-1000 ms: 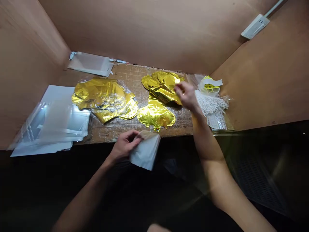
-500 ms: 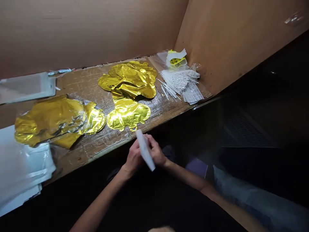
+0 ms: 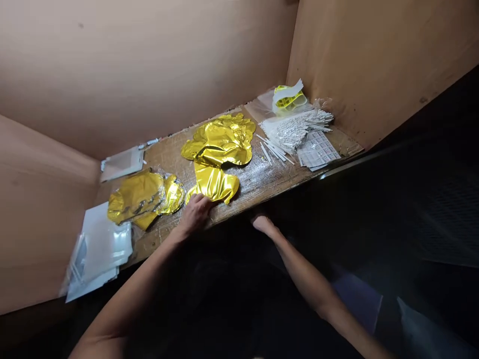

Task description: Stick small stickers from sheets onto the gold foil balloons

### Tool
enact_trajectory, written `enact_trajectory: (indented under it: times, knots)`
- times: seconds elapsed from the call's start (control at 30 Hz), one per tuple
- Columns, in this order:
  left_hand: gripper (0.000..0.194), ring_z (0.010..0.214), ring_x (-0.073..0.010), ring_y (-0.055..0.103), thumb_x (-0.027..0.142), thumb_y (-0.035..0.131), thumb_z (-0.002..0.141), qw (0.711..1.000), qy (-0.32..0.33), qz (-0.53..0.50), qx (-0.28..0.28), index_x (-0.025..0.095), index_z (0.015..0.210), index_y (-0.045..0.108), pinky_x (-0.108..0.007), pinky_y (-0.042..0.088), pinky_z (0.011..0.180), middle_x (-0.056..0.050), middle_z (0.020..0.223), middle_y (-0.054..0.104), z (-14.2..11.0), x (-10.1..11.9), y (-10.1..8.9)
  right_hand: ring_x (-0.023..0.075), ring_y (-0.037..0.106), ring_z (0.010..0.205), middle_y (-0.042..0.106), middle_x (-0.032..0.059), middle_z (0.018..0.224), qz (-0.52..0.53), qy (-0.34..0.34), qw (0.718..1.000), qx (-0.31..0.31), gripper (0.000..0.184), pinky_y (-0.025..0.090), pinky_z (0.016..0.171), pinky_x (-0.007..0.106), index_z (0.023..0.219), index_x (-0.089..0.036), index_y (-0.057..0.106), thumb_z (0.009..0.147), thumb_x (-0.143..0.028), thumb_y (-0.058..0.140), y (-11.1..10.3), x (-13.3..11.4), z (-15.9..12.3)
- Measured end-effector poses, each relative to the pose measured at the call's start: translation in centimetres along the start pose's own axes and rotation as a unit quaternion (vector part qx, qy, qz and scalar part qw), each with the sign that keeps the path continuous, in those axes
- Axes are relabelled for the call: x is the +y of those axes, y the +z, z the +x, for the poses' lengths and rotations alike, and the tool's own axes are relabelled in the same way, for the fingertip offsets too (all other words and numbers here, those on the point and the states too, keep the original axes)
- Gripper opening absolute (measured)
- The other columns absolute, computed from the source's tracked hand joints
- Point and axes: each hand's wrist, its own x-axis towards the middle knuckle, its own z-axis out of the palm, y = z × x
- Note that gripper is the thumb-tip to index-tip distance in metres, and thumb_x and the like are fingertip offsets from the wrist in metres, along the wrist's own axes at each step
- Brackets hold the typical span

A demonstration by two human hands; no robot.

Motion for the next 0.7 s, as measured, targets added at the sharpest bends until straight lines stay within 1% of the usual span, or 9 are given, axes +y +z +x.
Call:
enact_trajectory:
  times: [0.13,0.23,0.33,0.37,0.43,0.47,0.53,0.6,0.7]
  knots:
    - [0.033,0.07,-0.0162,0.06,0.047,0.063,0.099,0.998,0.033,0.033,-0.042,0.022,0.077,0.069,-0.028,0.049,0.068,0.0,0.073,0.067,8.4,-1.7,-5.4,0.0277,0.075,0.106,0.08,0.0135,0.11,0.011,0.018,0.998,-0.062,0.024,0.055,0.091,0.033,0.114,-0.017,0.078,0.1,-0.032,0.065,0.2,1.4,-2.4]
    - [0.044,0.075,-0.0156,0.055,0.051,0.058,0.102,0.996,-0.017,0.067,0.049,0.016,0.078,0.068,-0.031,0.049,0.073,-0.002,0.07,0.063,18.2,-2.6,-12.1,0.0276,0.076,0.104,0.081,0.0123,0.108,0.015,0.006,0.996,-0.093,0.028,0.054,0.088,0.031,0.114,-0.016,0.078,0.1,-0.034,0.063,1.1,1.7,-4.3]
    - [0.035,0.108,-0.0188,0.053,0.034,0.044,0.111,0.977,-0.052,0.099,0.18,0.008,0.109,0.067,-0.043,0.046,0.098,-0.013,0.112,0.069,23.5,-1.8,-15.4,0.027,0.075,0.109,0.08,0.0122,0.115,0.03,-0.022,0.994,-0.099,0.033,0.053,0.092,0.031,0.122,-0.018,0.076,0.101,-0.037,0.059,1.8,1.5,-5.7]
    - [0.033,0.113,-0.0205,0.053,0.03,0.042,0.111,0.966,-0.022,0.138,0.218,0.009,0.112,0.067,-0.046,0.045,0.1,-0.016,0.121,0.067,23.2,-1.1,-15.0,0.0262,0.075,0.11,0.08,0.0114,0.117,0.049,-0.034,0.994,-0.095,0.036,0.053,0.093,0.031,0.127,-0.018,0.075,0.101,-0.038,0.059,2.0,1.6,-6.1]
    - [0.026,0.103,-0.0227,0.058,0.028,0.049,0.106,0.968,0.033,0.155,0.193,0.014,0.1,0.07,-0.044,0.049,0.093,-0.015,0.109,0.07,19.8,0.7,-12.3,0.0245,0.074,0.109,0.079,0.0097,0.118,0.103,-0.048,0.99,-0.081,0.04,0.053,0.094,0.031,0.133,-0.02,0.071,0.101,-0.038,0.058,2.1,2.3,-6.9]
    - [0.026,0.089,-0.0221,0.06,0.027,0.052,0.103,0.975,0.074,0.156,0.142,0.017,0.088,0.069,-0.04,0.052,0.083,-0.012,0.091,0.07,17.3,1.3,-10.4,0.024,0.074,0.108,0.079,0.0092,0.118,0.127,-0.047,0.988,-0.071,0.04,0.053,0.093,0.031,0.134,-0.02,0.071,0.101,-0.038,0.058,2.0,2.8,-7.3]
    - [0.023,0.087,-0.0241,0.065,0.019,0.05,0.1,0.973,0.16,0.165,0.018,0.019,0.092,0.072,-0.039,0.054,0.081,-0.011,0.088,0.072,12.5,1.2,-6.5,0.0236,0.074,0.103,0.079,0.0088,0.113,0.149,-0.027,0.987,-0.055,0.039,0.053,0.089,0.031,0.131,-0.019,0.072,0.1,-0.038,0.057,1.6,4.1,-7.9]
    - [0.033,0.112,-0.0288,0.068,0.011,0.048,0.097,0.964,0.187,0.185,-0.027,0.018,0.119,0.072,-0.041,0.056,0.094,-0.016,0.114,0.075,10.2,-0.6,-3.8,0.0235,0.073,0.099,0.079,0.0091,0.109,0.143,-0.002,0.989,-0.042,0.038,0.053,0.086,0.032,0.127,-0.018,0.073,0.1,-0.04,0.058,0.7,5.2,-8.2]
    - [0.055,0.148,-0.0375,0.049,0.011,0.043,0.099,0.958,0.15,0.237,-0.063,0.014,0.154,0.053,-0.051,0.048,0.113,-0.024,0.157,0.055,13.0,-4.6,-2.7,0.0232,0.072,0.097,0.078,0.01,0.112,0.109,0.023,0.993,-0.031,0.039,0.053,0.085,0.032,0.126,-0.018,0.074,0.099,-0.042,0.058,-1.5,5.9,-8.0]
